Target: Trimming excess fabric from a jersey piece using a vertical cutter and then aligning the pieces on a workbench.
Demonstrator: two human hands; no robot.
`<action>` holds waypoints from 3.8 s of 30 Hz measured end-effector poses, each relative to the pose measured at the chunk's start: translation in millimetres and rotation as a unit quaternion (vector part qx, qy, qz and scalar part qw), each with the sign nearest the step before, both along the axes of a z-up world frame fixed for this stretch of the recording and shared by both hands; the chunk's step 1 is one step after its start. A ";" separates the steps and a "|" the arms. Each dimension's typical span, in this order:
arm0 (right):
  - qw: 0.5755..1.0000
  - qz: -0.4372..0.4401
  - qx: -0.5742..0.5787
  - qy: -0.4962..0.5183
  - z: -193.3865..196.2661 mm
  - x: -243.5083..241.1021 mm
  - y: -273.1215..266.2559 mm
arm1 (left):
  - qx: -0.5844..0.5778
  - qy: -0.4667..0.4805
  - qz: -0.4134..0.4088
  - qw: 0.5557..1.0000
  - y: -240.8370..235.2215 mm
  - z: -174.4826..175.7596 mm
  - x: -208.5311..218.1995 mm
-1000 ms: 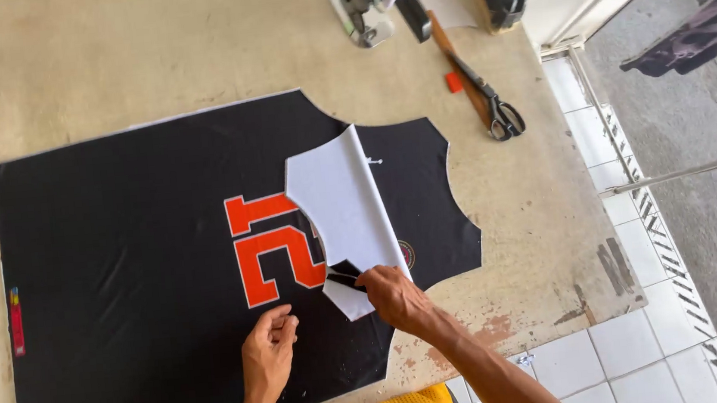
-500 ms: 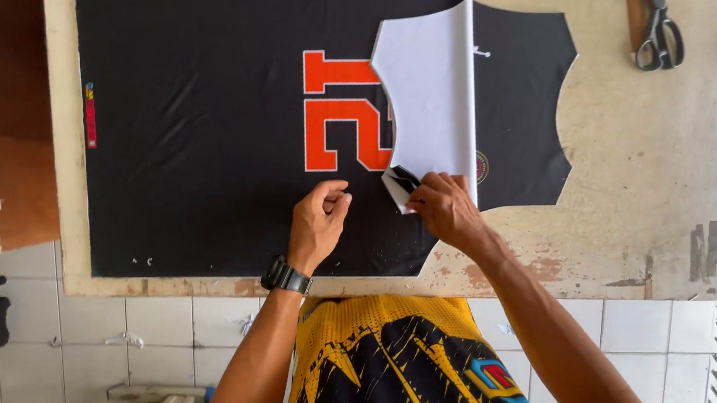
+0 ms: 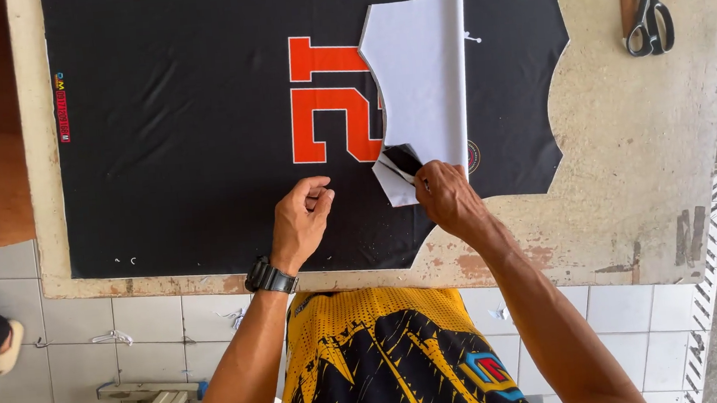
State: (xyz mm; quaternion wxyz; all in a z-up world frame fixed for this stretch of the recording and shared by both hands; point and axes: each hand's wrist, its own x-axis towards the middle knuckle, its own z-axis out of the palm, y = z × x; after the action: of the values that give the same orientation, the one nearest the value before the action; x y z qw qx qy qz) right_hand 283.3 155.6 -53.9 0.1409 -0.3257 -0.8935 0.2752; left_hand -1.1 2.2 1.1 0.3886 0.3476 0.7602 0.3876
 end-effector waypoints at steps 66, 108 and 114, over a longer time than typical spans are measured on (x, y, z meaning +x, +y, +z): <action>0.980 -0.008 0.135 0.149 17.9 -7.2 -12.6 | -0.096 -0.370 0.127 0.915 108.4 37.9 99.9; 0.892 -0.433 0.108 0.069 36.3 142.2 -8.6 | 0.183 0.393 -0.381 0.817 224.2 -8.3 138.5; 0.895 -0.434 0.100 0.028 16.5 161.7 17.7 | 0.182 0.500 -0.476 0.700 341.2 -18.7 194.3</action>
State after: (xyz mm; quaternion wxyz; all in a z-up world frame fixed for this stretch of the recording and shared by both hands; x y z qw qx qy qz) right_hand 445.0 173.3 -37.4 0.3029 -0.6578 -0.6816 0.1045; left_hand 193.2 343.4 -17.6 0.0132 0.8698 0.4906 0.0511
